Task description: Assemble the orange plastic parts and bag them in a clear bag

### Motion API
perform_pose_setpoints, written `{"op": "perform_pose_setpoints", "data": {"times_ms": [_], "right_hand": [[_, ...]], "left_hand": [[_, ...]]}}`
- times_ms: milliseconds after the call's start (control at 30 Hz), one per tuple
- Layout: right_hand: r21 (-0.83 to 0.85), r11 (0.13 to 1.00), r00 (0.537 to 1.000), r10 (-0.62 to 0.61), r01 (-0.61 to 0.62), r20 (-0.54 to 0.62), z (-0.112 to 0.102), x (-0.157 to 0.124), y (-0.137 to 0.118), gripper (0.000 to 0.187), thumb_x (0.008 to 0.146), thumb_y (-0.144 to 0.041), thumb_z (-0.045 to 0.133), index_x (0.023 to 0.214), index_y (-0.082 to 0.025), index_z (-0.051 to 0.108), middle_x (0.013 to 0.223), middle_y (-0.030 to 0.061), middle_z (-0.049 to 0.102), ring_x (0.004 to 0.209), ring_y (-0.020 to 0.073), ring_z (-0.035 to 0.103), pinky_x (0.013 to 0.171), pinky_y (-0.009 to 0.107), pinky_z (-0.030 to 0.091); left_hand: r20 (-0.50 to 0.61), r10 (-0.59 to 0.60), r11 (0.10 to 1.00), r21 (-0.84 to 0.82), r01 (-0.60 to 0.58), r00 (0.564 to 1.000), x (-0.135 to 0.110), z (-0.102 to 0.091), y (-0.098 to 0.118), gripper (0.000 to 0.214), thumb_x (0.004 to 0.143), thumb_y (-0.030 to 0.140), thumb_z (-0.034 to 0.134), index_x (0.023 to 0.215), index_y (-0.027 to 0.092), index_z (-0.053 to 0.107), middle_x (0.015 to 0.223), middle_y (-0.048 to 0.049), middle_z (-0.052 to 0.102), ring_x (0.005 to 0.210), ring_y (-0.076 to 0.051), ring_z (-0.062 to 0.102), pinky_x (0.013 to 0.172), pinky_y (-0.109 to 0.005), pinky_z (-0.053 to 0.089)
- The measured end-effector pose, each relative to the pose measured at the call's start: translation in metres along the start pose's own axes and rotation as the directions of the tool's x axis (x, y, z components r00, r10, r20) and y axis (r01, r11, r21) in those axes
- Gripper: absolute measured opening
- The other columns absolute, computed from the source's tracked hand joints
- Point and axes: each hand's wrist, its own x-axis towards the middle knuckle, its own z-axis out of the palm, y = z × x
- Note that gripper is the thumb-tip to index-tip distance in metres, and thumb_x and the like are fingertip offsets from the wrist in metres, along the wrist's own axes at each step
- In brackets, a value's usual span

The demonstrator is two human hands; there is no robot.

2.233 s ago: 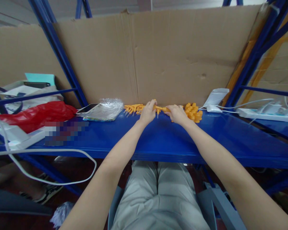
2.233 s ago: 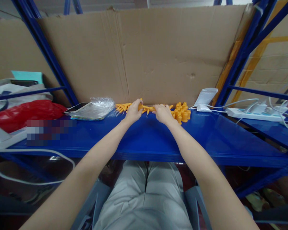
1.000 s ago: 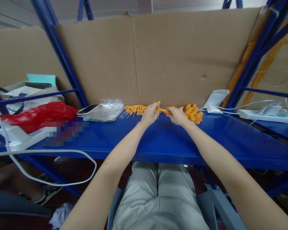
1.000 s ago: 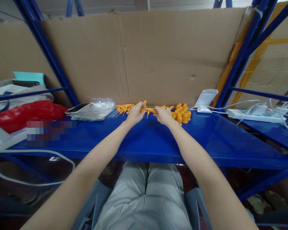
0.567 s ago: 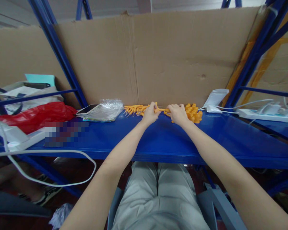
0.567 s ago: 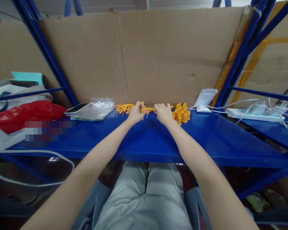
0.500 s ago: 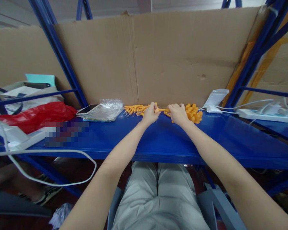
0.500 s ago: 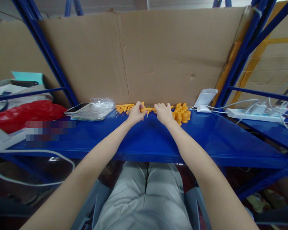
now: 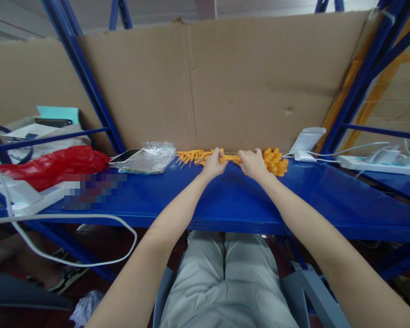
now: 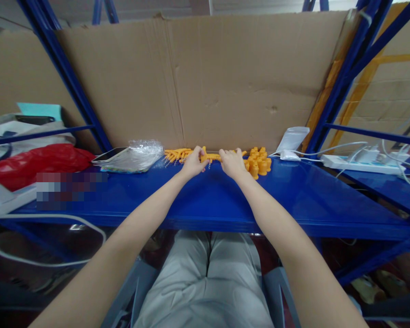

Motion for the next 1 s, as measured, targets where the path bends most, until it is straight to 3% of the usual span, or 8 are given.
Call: {"op": "perform_pose_setpoints", "data": {"times_ms": [100,200,467,633,800,1000], "right_hand": [[0.012,0.999,0.996,0.046,-0.047,0.083,-0.004,0.000,-0.001,0.029,0.092,-0.019,0.043,0.115,-0.010,0.058,0.104,0.0194,0.072,0.098,0.0279,0.064,0.085,0.036,0.030],[0.002,0.996,0.985,0.092,-0.093,0.147,-0.006,0.000,-0.001,0.031,0.093,-0.023,0.043,0.115,-0.012,0.061,0.106,0.0192,0.073,0.099,0.0285,0.066,0.083,0.035,0.035],[-0.001,0.984,0.970,0.174,-0.176,0.167,-0.007,0.001,-0.001,0.038,0.096,-0.037,0.042,0.112,-0.015,0.069,0.101,0.0180,0.074,0.099,0.0295,0.069,0.075,0.032,0.045],[-0.051,0.986,0.971,0.163,-0.157,0.172,-0.012,0.000,-0.002,0.038,0.097,-0.034,0.040,0.112,-0.013,0.068,0.103,0.0201,0.074,0.100,0.0290,0.069,0.079,0.032,0.046],[-0.082,0.993,0.979,0.100,-0.087,0.176,-0.015,0.001,-0.003,0.036,0.097,-0.030,0.040,0.110,-0.011,0.067,0.100,0.0215,0.074,0.099,0.0287,0.070,0.080,0.033,0.044],[-0.097,0.995,0.980,0.045,-0.026,0.196,-0.015,0.000,-0.003,0.031,0.094,-0.025,0.044,0.109,-0.009,0.066,0.098,0.0230,0.074,0.098,0.0297,0.070,0.080,0.034,0.042]], "left_hand": [[-0.044,0.235,0.954,0.205,-0.221,0.971,-0.001,-0.004,0.000,0.023,0.080,0.013,0.065,0.091,0.021,0.045,0.085,-0.0011,0.063,0.082,-0.018,0.066,0.079,-0.032,0.051],[-0.019,0.380,0.884,0.302,-0.357,0.925,-0.002,-0.006,0.000,0.019,0.083,0.011,0.061,0.094,0.020,0.048,0.095,-0.0054,0.065,0.093,-0.021,0.064,0.085,-0.035,0.048],[-0.030,0.468,0.851,0.286,-0.441,0.883,-0.001,-0.005,-0.001,0.019,0.083,0.010,0.059,0.095,0.020,0.047,0.097,-0.0056,0.065,0.091,-0.020,0.064,0.080,-0.032,0.047],[-0.030,0.411,0.893,0.215,-0.396,0.911,0.000,-0.005,0.000,0.023,0.079,0.011,0.063,0.090,0.020,0.045,0.089,-0.0023,0.062,0.084,-0.018,0.062,0.077,-0.030,0.046],[0.003,0.246,0.959,0.146,-0.244,0.969,-0.003,-0.008,0.008,0.027,0.078,0.014,0.067,0.086,0.021,0.042,0.078,0.0023,0.057,0.073,-0.015,0.061,0.074,-0.030,0.048],[0.121,0.014,0.998,-0.064,-0.006,0.993,-0.003,-0.005,0.008,0.030,0.081,0.014,0.066,0.088,0.023,0.038,0.056,0.0117,0.045,0.042,-0.009,0.053,0.049,-0.023,0.050]]}}
